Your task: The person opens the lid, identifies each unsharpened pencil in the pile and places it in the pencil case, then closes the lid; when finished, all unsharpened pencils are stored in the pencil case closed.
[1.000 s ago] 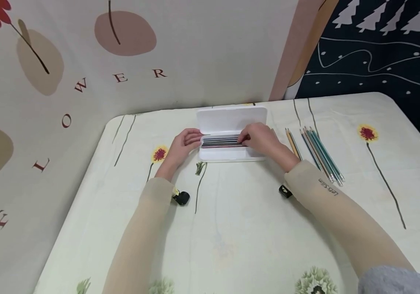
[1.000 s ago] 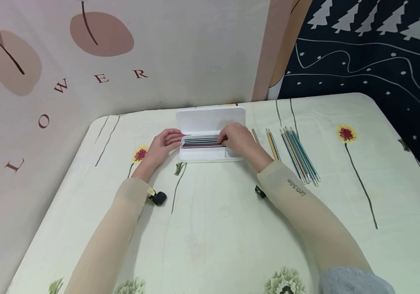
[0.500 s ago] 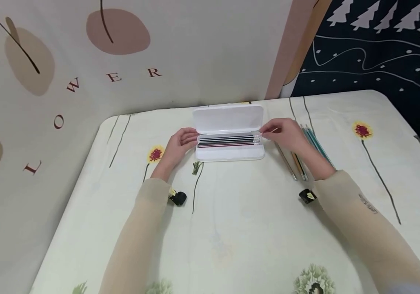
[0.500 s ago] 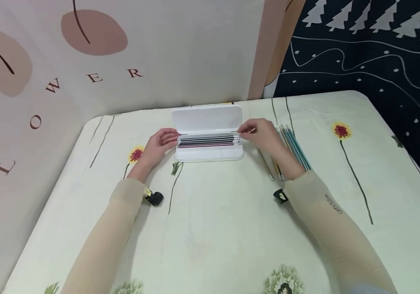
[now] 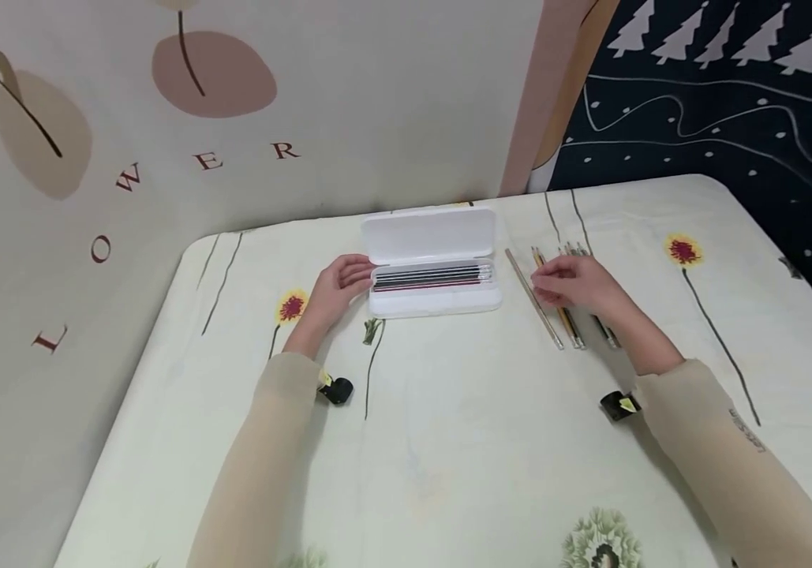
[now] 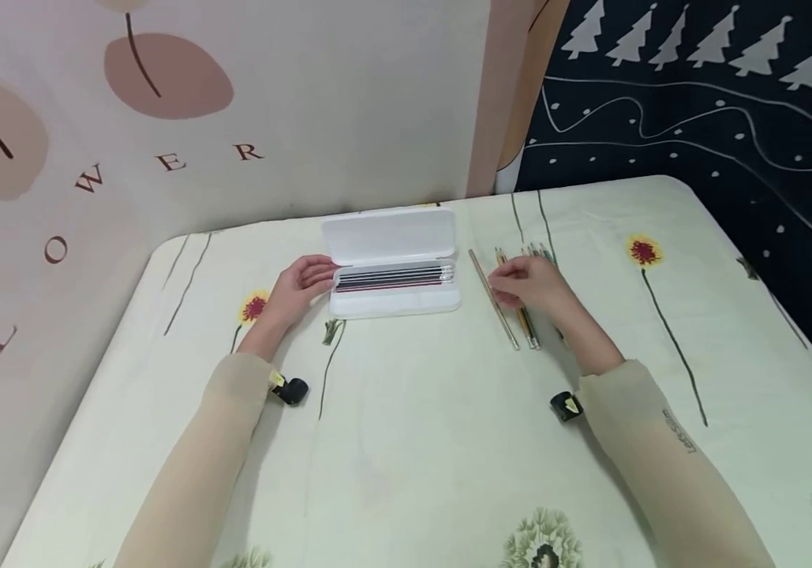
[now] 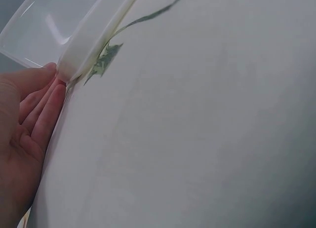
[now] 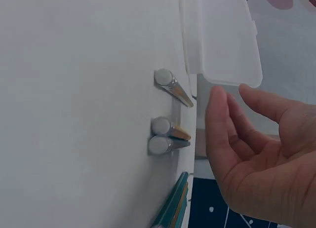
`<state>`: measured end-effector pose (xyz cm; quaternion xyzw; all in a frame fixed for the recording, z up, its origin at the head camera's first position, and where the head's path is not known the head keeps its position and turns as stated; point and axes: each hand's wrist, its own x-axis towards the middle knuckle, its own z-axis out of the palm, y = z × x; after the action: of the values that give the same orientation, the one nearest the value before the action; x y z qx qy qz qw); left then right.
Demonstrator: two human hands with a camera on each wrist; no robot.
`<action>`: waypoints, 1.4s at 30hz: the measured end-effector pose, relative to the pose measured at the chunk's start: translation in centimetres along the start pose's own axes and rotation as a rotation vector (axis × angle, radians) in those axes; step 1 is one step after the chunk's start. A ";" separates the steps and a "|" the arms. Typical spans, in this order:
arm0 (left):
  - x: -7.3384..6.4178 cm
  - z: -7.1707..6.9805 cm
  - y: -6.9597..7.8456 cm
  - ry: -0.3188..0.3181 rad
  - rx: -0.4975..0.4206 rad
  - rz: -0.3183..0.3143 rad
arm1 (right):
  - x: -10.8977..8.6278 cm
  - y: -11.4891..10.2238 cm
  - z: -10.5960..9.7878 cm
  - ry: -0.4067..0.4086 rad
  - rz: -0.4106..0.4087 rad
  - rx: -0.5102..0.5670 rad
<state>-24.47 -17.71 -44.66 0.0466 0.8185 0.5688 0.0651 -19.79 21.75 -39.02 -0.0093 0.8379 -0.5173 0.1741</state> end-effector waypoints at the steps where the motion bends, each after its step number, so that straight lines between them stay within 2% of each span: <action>1: -0.1 0.0 0.0 -0.002 -0.004 -0.007 | -0.2 0.3 0.0 -0.025 0.026 0.028; 4: -0.2 0.0 0.1 -0.011 -0.032 -0.019 | -0.7 1.0 -0.3 -0.078 0.085 0.070; 8: -0.1 0.0 0.1 -0.010 -0.037 -0.016 | -1.6 1.8 -0.7 -0.122 0.115 0.041; 13: 0.0 0.0 -0.2 0.005 -0.004 -0.004 | -2.3 2.2 -0.7 -0.148 0.099 -0.106; 19: -0.1 -0.2 -0.3 0.010 0.012 0.023 | -2.2 1.8 0.0 -0.127 0.063 -0.310; 24: 0.0 -0.2 -0.4 0.010 0.011 0.018 | -1.8 1.7 0.3 -0.119 0.044 -0.394; 34: 0.1 -0.1 -0.6 0.003 0.002 0.028 | -2.7 1.4 -1.2 -0.065 0.043 -0.339; 37: 0.2 -0.1 -0.8 0.006 0.007 0.032 | -3.0 1.2 -1.8 -0.018 0.040 -0.284; 42: 0.3 -0.1 -0.9 0.002 0.001 0.039 | -3.5 0.9 -2.9 0.109 0.011 -0.219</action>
<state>-24.75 -18.07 -45.45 0.0620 0.8180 0.5695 0.0530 -17.21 25.32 -37.68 0.0045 0.8976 -0.4214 0.1291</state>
